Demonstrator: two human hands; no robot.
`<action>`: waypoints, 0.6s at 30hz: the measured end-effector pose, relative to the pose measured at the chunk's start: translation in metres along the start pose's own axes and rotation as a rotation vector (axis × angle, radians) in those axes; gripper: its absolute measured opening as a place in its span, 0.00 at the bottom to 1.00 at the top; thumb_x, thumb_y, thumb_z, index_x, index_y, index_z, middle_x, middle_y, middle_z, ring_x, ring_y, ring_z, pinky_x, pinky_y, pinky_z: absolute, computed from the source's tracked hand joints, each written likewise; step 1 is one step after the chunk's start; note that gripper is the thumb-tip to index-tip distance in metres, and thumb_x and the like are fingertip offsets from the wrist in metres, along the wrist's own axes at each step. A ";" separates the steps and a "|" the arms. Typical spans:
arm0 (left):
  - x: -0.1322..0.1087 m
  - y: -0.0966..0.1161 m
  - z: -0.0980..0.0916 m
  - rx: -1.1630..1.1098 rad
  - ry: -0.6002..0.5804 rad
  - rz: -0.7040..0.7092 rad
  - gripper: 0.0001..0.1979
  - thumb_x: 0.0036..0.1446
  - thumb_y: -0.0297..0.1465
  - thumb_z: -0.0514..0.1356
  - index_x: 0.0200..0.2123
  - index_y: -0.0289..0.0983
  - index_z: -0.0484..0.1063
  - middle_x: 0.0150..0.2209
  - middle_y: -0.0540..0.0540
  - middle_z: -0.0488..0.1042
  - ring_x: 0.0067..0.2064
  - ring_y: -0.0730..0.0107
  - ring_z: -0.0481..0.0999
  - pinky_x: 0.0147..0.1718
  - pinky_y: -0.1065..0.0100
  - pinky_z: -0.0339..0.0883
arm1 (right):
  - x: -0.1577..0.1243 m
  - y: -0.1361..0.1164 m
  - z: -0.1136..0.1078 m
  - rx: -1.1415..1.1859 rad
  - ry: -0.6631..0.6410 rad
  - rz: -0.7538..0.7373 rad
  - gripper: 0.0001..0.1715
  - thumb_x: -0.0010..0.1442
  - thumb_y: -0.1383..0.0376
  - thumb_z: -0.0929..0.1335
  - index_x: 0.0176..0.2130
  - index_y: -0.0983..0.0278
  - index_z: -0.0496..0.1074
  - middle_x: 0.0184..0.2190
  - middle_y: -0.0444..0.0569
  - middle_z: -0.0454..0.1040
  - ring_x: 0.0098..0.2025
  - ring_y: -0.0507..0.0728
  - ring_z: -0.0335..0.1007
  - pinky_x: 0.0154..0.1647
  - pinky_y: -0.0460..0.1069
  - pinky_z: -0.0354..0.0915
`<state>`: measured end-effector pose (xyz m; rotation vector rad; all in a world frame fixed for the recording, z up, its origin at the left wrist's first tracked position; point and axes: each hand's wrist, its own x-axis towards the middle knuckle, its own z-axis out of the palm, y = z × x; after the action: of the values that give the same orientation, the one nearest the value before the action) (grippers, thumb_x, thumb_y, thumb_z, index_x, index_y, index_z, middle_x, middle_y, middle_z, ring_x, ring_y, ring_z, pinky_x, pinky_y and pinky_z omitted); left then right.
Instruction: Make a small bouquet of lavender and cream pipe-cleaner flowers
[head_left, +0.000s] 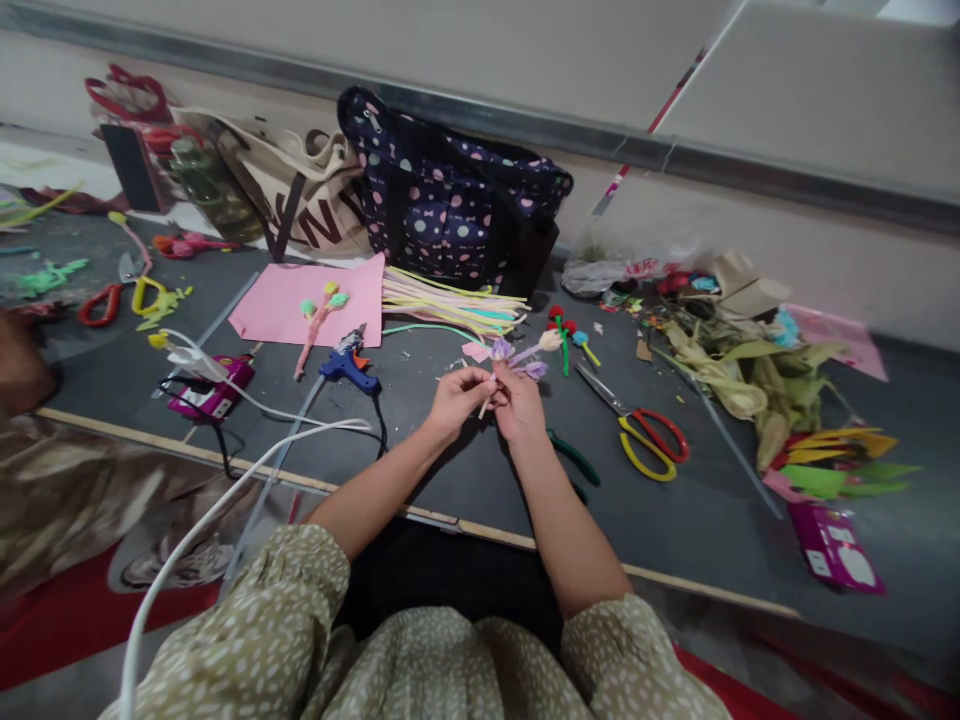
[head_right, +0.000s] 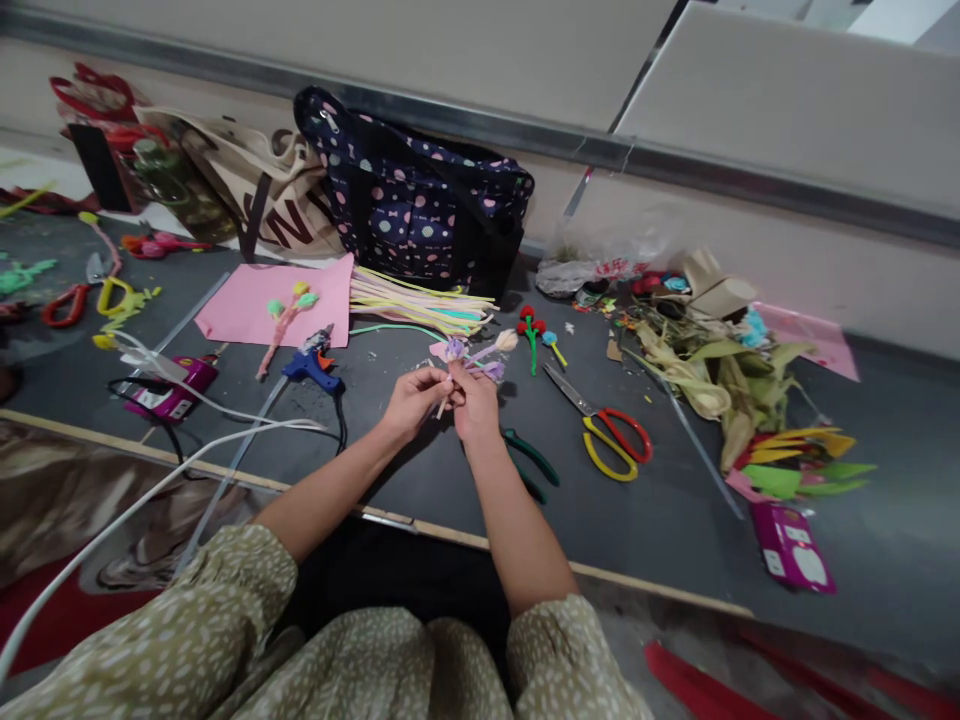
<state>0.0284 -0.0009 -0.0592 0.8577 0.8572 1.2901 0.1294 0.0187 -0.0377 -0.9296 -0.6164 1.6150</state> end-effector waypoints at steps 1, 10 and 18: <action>0.000 0.000 0.001 -0.026 -0.003 -0.011 0.16 0.45 0.39 0.70 0.30 0.33 0.73 0.26 0.45 0.79 0.27 0.71 0.77 0.29 0.70 0.69 | 0.000 0.001 0.000 0.006 0.001 0.006 0.20 0.39 0.57 0.77 0.24 0.64 0.66 0.14 0.32 0.56 0.14 0.42 0.43 0.12 0.41 0.44; -0.001 0.003 -0.003 -0.009 0.019 -0.101 0.19 0.44 0.40 0.71 0.32 0.31 0.74 0.27 0.44 0.79 0.24 0.76 0.74 0.27 0.72 0.69 | 0.004 -0.001 -0.005 0.015 -0.019 0.052 0.22 0.42 0.57 0.77 0.21 0.63 0.63 0.15 0.34 0.59 0.14 0.44 0.48 0.13 0.42 0.51; -0.001 0.006 -0.003 0.016 0.080 -0.064 0.18 0.43 0.40 0.72 0.32 0.32 0.74 0.26 0.46 0.78 0.24 0.77 0.72 0.25 0.72 0.70 | 0.004 -0.006 -0.004 -0.011 -0.066 0.008 0.21 0.38 0.58 0.79 0.27 0.64 0.70 0.18 0.35 0.63 0.17 0.44 0.51 0.14 0.41 0.50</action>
<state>0.0231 -0.0012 -0.0551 0.7888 0.9521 1.2701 0.1357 0.0241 -0.0360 -0.8907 -0.6688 1.6561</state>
